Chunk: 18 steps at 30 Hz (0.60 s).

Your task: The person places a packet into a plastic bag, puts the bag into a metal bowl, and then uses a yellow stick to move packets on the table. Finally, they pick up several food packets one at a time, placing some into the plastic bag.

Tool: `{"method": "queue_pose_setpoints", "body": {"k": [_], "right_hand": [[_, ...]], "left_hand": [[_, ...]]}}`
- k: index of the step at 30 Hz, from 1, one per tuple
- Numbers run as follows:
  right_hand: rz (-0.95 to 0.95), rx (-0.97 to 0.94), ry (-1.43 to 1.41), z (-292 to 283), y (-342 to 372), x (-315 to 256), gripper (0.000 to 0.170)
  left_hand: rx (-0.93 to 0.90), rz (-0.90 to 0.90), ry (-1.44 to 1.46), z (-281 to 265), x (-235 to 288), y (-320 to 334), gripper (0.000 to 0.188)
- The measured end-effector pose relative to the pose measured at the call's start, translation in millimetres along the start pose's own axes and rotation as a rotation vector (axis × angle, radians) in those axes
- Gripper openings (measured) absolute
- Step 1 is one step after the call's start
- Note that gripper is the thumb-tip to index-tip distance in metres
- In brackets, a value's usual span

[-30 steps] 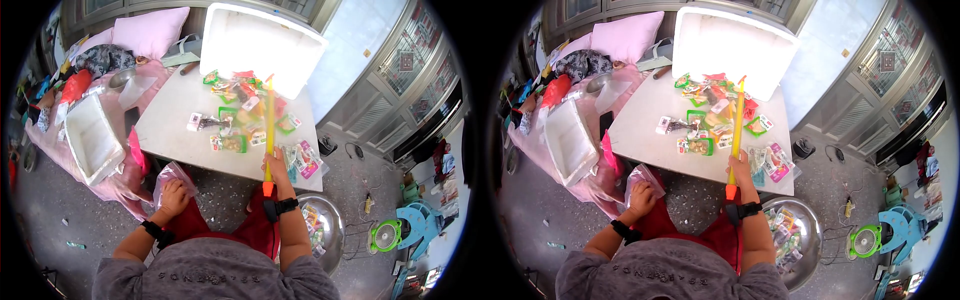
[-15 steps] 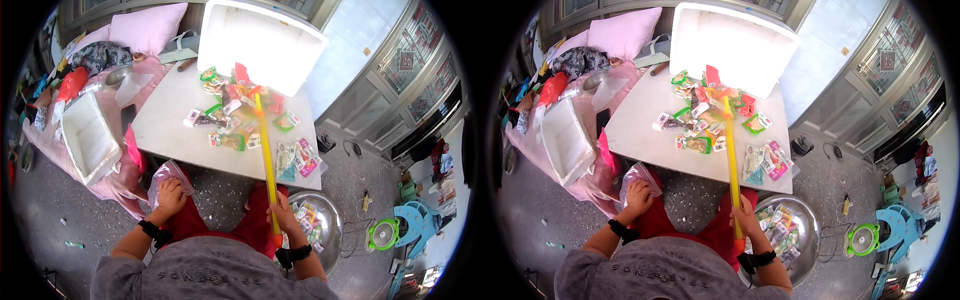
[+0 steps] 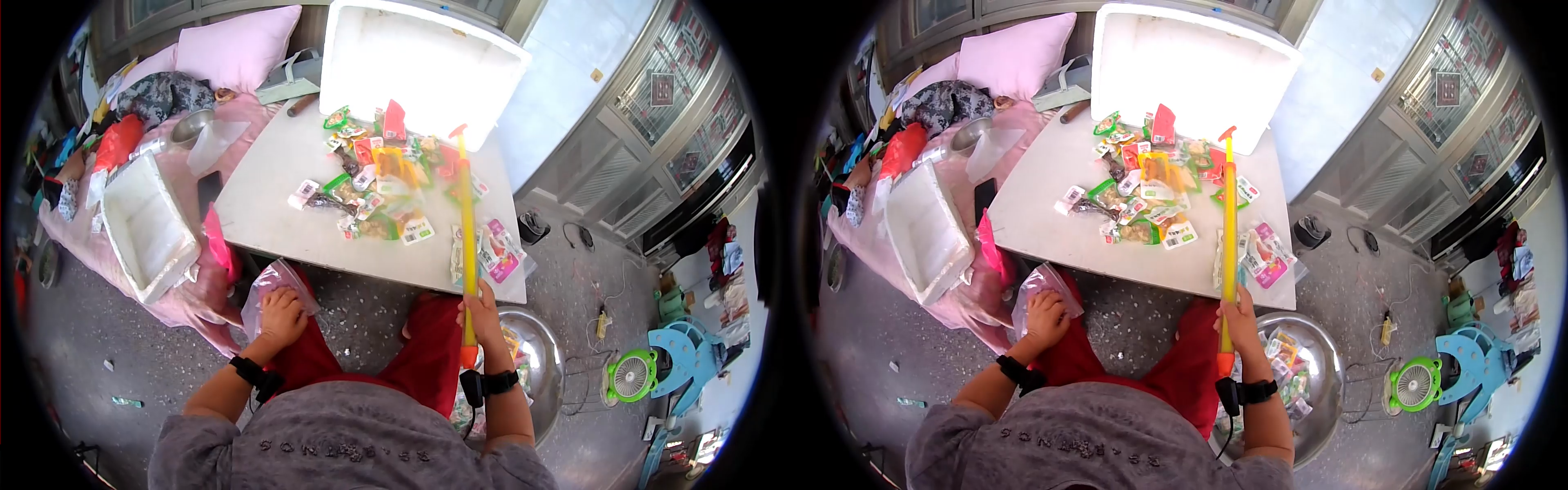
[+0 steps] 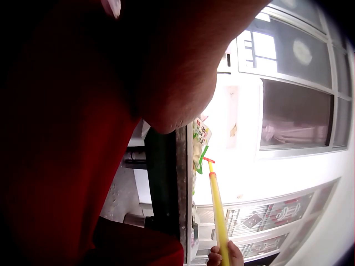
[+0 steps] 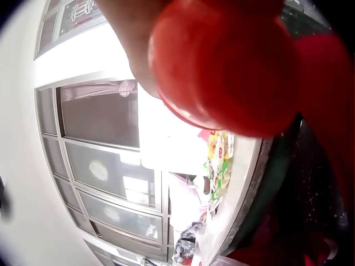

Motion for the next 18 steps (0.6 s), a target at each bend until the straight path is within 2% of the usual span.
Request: {"method": "queue_pose_setpoints", "body": {"k": [4,8,13,18], "right_hand": [[0.117,-0.040,0.010,7,-14,6,0.047],[0.064,-0.130,0.035,13,5,19,0.047],[0.061,-0.250,-0.012,5,59,32,0.049],[0.073,-0.200,-0.104,9,117,59,0.054]], "left_hand": [[0.028,-0.005,-0.019,-1,-2,5,0.014],[0.044,-0.007,-0.003,-4,-4,6,0.014],[0.019,0.001,0.008,-4,-2,2,0.015],[0.006,0.020,-0.003,-1,2,-3,0.015]]}}
Point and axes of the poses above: each hand's wrist, its own y-axis away from the middle knuckle, its own z-axis out of the palm, x = y × z, the point moved 3 cm from there along -y, towards the middle knuckle, and after that the axes turned 3 degrees about y, right-handed, at the moved point
